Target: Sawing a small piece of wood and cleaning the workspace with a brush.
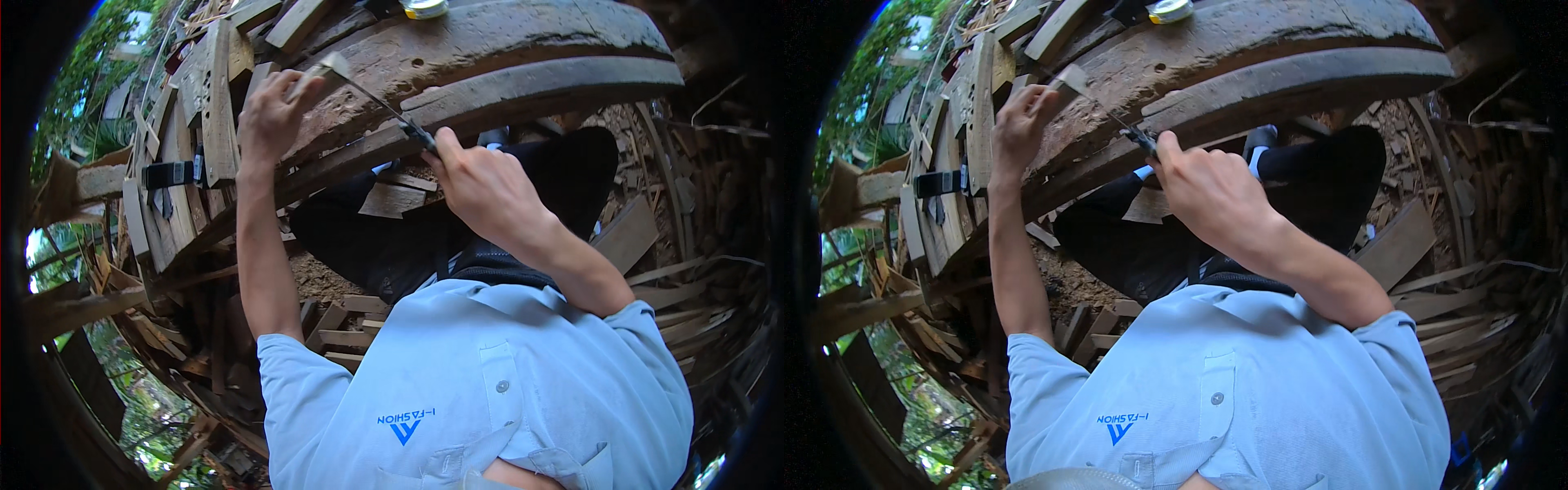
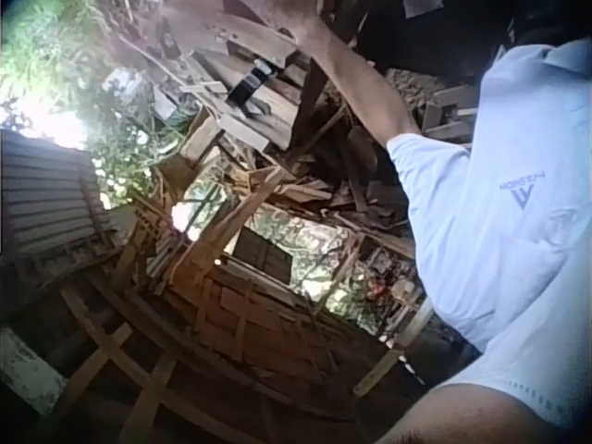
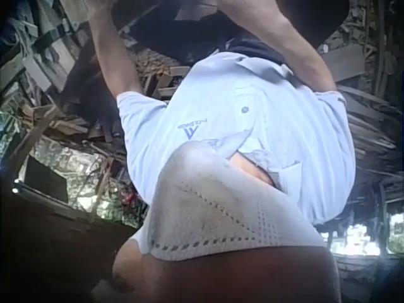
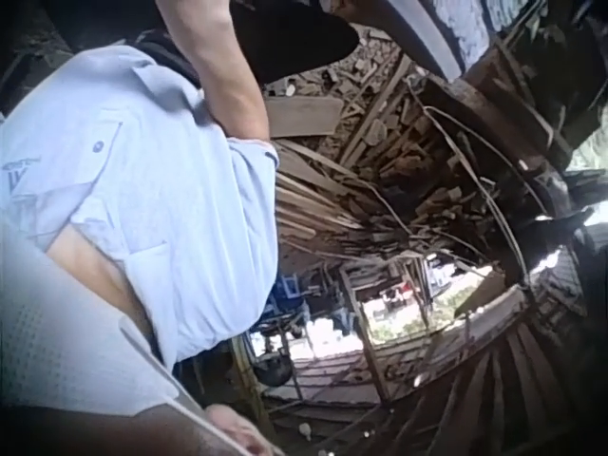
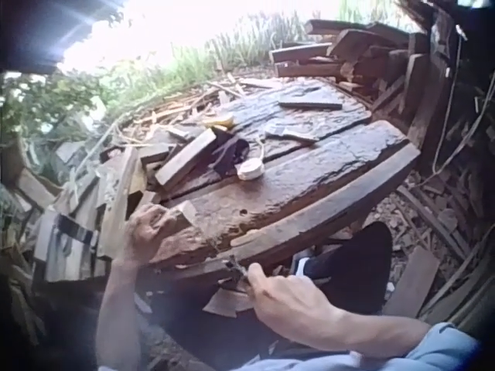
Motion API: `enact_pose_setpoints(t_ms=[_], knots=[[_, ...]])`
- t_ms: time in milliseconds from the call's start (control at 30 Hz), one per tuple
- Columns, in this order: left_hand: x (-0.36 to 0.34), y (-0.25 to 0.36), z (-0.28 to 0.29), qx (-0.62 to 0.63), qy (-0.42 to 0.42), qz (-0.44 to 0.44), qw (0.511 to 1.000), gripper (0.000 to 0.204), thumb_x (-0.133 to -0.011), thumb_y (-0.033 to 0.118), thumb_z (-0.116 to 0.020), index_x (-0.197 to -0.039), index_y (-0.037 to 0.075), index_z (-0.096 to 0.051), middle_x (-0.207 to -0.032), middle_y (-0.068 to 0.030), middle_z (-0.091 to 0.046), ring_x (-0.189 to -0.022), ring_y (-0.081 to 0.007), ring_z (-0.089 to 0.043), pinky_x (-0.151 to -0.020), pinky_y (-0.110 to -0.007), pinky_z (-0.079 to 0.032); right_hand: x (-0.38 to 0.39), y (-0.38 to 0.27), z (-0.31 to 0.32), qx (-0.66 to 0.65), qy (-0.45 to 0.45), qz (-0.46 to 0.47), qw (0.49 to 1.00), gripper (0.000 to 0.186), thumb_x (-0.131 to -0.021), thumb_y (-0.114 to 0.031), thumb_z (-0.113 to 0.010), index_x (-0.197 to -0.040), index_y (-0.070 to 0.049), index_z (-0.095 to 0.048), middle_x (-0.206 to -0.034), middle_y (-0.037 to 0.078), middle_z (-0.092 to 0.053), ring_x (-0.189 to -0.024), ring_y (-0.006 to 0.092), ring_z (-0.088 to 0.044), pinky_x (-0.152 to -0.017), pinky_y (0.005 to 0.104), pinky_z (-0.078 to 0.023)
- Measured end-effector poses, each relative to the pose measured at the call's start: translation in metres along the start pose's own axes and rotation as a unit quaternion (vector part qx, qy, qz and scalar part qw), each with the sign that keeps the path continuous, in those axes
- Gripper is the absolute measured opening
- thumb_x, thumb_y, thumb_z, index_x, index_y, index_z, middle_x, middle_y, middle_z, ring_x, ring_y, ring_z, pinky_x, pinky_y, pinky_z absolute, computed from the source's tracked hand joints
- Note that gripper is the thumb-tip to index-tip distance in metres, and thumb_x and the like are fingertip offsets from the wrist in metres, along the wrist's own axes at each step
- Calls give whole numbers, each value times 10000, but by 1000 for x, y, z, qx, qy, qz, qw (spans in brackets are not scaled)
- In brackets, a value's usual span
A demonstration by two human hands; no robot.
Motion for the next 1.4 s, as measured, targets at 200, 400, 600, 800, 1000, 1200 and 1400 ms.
enact_pose_setpoints(t_ms=[200,400,600,800,1000,1200,1400], knots=[[36,5,25,150,15,109,982,858,-964,809,-439,-1115,18,-736,-1020,-165,-721,-925,-280,-695,-819,-412,-531,26,10,28,24,24,84,996,195,-1036,-185,-612,-993,-22,-514,-651,174,-639,-580,374,-661,-487,465,-490],[102,-37,-1,723,111,189,655,925,-945,876,-311,-1192,45,-634,-1000,-106,-683,-981,-198,-682,-908,-373,-565,54,31,50,-10,16,91,996,148,-1023,-126,-625,-995,-20,-525,-680,204,-621,-628,409,-652,-530,486,-461],[124,1,-19,950,108,-61,286,749,-962,755,-526,-1188,43,-584,-1055,-95,-640,-1006,-232,-648,-917,-426,-567,65,44,58,-38,52,-6,998,134,-1043,-104,-593,-1009,7,-525,-725,224,-634,-622,436,-633,-544,465,-446],[148,-14,-9,832,306,243,393,868,-1003,806,-191,-1129,75,-641,-939,-88,-689,-858,-260,-707,-842,-472,-613,59,41,52,-81,-1,-39,996,191,-1052,-156,-609,-1014,14,-532,-692,217,-616,-630,397,-643,-559,440,-446],[145,31,-40,868,129,189,440,805,-1037,755,-239,-1139,58,-629,-909,-75,-683,-792,-221,-734,-719,-429,-642,52,32,44,-43,-46,17,998,197,-1042,-199,-621,-1027,-16,-552,-704,195,-625,-652,400,-650,-580,449,-467],[148,64,-53,886,75,209,408,903,-977,842,-230,-1100,49,-646,-857,-78,-691,-736,-212,-754,-685,-425,-657,40,16,33,-88,-21,88,992,142,-1017,-122,-634,-1105,-31,-569,-767,176,-662,-661,379,-665,-579,421,-487],[153,82,-50,920,-21,129,369,773,-1034,748,-289,-1199,47,-569,-901,-107,-636,-803,-248,-706,-710,-469,-641,34,9,33,-51,-60,141,987,157,-1006,-137,-663,-1107,-48,-583,-776,145,-684,-658,347,-687,-556,412,-497]])
Point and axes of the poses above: each hand's wrist, its own x-axis away from the middle knuckle, its own z-axis out of the back of the hand, y = z × x, the point moved 1 cm from there along -x, towards the middle knuckle
